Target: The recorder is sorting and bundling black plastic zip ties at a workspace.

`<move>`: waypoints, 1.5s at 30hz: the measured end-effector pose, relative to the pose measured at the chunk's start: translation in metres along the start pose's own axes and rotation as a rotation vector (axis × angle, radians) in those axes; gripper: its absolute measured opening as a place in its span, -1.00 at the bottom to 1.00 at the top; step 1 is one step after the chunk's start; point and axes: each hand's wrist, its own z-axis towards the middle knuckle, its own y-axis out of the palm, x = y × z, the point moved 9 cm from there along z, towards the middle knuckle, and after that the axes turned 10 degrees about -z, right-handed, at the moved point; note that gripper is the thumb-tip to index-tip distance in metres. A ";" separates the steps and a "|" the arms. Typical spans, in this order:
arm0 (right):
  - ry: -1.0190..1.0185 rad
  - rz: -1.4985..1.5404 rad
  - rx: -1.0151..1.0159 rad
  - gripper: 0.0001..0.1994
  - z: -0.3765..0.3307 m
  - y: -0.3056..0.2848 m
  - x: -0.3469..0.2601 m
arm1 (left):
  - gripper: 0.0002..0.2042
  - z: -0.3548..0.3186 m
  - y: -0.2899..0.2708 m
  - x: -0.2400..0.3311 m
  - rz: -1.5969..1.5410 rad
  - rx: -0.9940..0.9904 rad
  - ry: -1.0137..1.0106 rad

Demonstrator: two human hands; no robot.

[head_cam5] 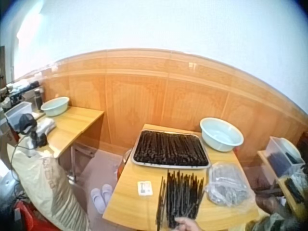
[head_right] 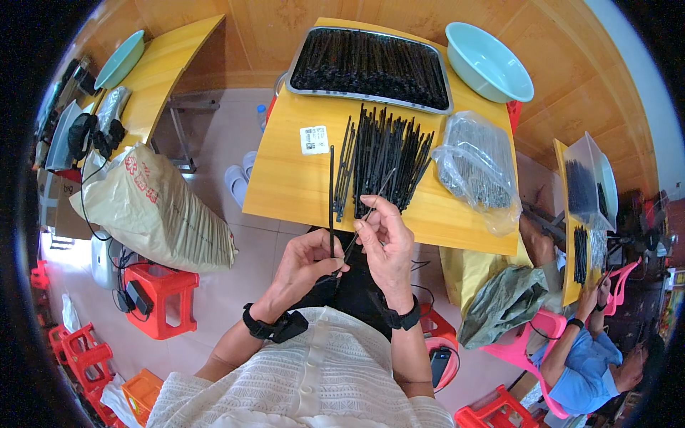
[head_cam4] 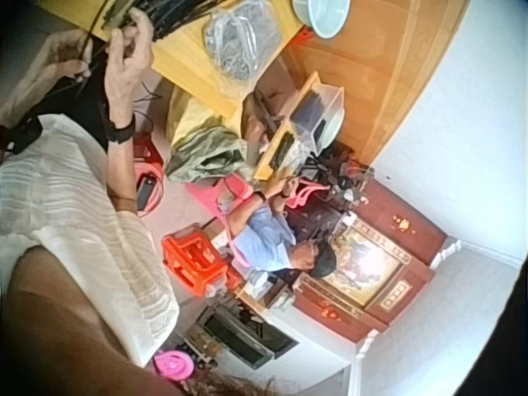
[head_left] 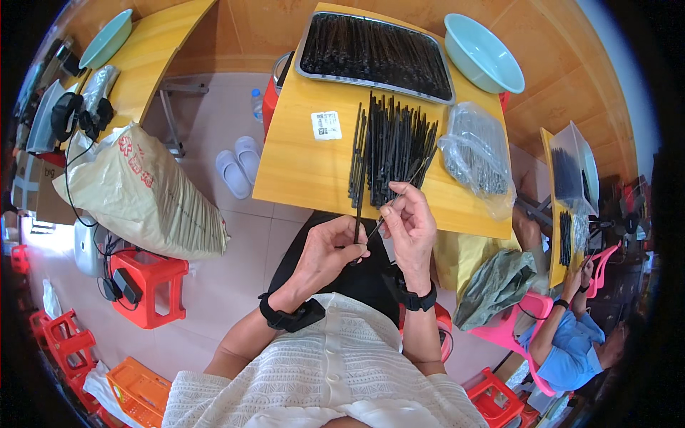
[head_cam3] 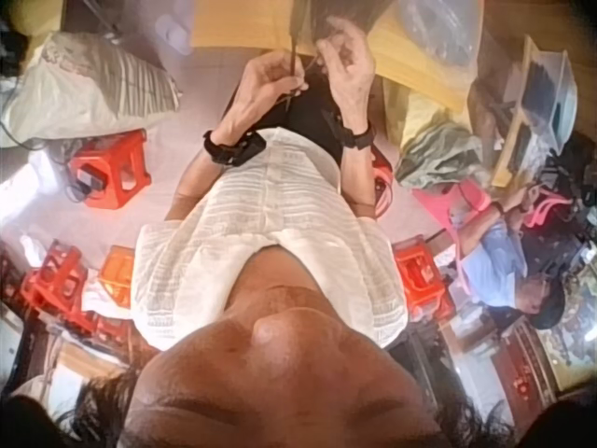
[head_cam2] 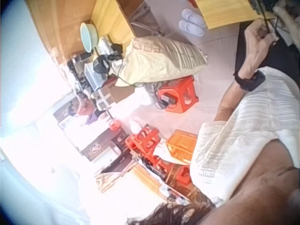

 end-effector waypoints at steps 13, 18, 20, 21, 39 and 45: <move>0.010 0.026 0.012 -0.73 -0.001 -0.001 0.012 | -0.91 0.001 -0.001 -0.003 0.125 0.014 0.079; -0.009 -0.095 0.006 -0.74 -0.003 0.000 0.014 | -0.91 -0.001 0.000 -0.006 0.341 0.047 0.119; 0.038 -0.070 0.029 -0.68 -0.004 0.000 0.015 | -0.89 -0.002 -0.002 -0.010 0.354 0.056 0.136; 0.040 -0.071 0.030 -0.68 -0.004 0.001 0.015 | -0.89 -0.002 0.001 -0.011 0.353 0.055 0.134; -0.096 -0.392 -0.123 -0.80 -0.026 0.017 -0.016 | -0.68 0.012 -0.018 0.003 -0.219 0.076 0.063; -0.262 -0.747 -0.102 -0.71 -0.021 0.024 -0.041 | -0.75 0.028 -0.013 0.017 -0.139 -0.003 0.132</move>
